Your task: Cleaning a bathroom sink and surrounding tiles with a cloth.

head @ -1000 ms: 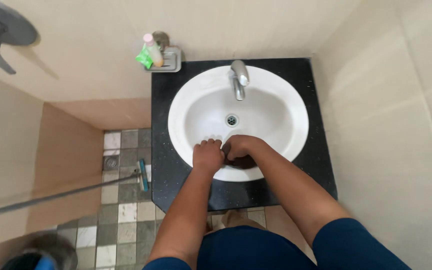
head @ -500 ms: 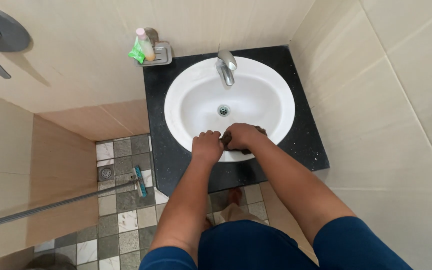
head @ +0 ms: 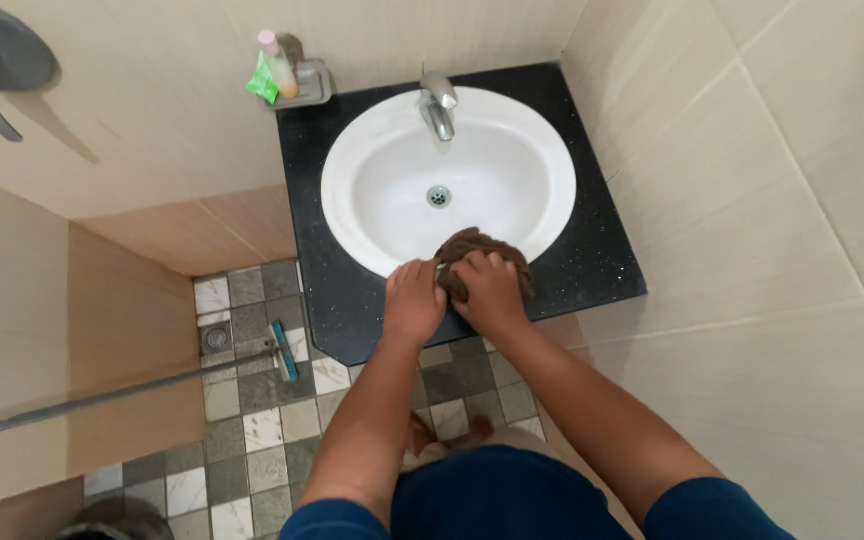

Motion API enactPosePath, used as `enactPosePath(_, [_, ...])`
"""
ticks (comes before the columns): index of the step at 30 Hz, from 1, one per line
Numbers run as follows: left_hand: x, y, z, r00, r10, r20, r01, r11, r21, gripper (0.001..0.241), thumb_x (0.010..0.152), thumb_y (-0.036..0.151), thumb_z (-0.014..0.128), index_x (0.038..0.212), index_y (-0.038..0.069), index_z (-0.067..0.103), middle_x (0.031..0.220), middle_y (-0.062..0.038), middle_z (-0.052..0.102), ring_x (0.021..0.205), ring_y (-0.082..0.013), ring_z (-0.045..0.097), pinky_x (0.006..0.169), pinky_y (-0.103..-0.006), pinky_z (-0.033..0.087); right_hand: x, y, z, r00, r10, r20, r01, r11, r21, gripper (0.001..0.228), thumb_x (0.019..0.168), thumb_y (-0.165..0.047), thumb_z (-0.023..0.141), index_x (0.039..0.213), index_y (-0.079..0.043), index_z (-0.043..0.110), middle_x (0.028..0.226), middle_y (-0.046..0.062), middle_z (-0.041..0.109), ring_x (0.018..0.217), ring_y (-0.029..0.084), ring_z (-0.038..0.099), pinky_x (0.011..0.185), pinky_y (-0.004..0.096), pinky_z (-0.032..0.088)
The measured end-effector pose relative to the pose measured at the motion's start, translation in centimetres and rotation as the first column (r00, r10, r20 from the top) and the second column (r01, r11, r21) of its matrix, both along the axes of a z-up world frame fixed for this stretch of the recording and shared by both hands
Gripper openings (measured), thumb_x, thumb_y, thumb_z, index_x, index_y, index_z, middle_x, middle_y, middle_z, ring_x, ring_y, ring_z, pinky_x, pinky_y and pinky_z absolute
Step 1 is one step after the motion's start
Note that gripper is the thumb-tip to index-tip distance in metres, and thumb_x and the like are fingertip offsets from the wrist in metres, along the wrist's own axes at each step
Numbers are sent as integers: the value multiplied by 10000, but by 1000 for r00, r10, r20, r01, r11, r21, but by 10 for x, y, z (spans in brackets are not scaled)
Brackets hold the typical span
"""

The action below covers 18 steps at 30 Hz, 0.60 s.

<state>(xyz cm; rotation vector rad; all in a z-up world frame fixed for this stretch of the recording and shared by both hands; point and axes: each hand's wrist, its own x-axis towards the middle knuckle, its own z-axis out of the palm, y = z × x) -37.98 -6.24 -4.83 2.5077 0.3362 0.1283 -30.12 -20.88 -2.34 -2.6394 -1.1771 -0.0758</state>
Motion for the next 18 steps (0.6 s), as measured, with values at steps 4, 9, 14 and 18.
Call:
enactPosePath(4, [-14, -10, -8, 1000, 2, -20, -1, 998, 68, 523, 957, 229, 495, 1469, 123, 479, 1488, -128, 539, 1490, -295, 385, 1243, -476, 252, -6, -15, -16, 995, 88, 41, -91, 993, 75, 464, 722, -212, 871, 1135, -160, 665, 1119, 56, 578, 1002, 302, 576, 825, 458, 476])
enactPosePath(9, [-36, -35, -6, 998, 65, 11, -66, 996, 65, 481, 937, 182, 506, 1413, 122, 544, 1563, -130, 485, 1520, -326, 351, 1211, -513, 320, -10, -26, -17, 979, 182, 96, -190, 978, 80, 412, 738, -197, 864, 1085, -153, 646, 1077, 68, 564, 929, 285, 572, 789, 438, 465])
enactPosePath(14, [-51, -73, -25, 990, 137, -42, -128, 977, 171, 475, 971, 240, 512, 1437, 152, 515, 1627, -114, 383, 1515, -344, 338, 1227, -529, 306, -15, -55, -23, 974, 198, 109, -203, 978, 38, 551, 589, -255, 931, 1052, -198, 638, 1084, 26, 572, 981, 288, 566, 812, 466, 456])
enactPosePath(18, [-54, -91, -38, 981, 130, -147, -98, 973, 207, 520, 996, 370, 481, 1489, 207, 457, 1637, -67, 340, 1546, -308, 276, 1244, -523, 270, -1, -78, -24, 990, 126, 69, -126, 992, -3, 584, 597, -266, 935, 1113, -222, 663, 1093, 20, 593, 983, 296, 572, 820, 478, 463])
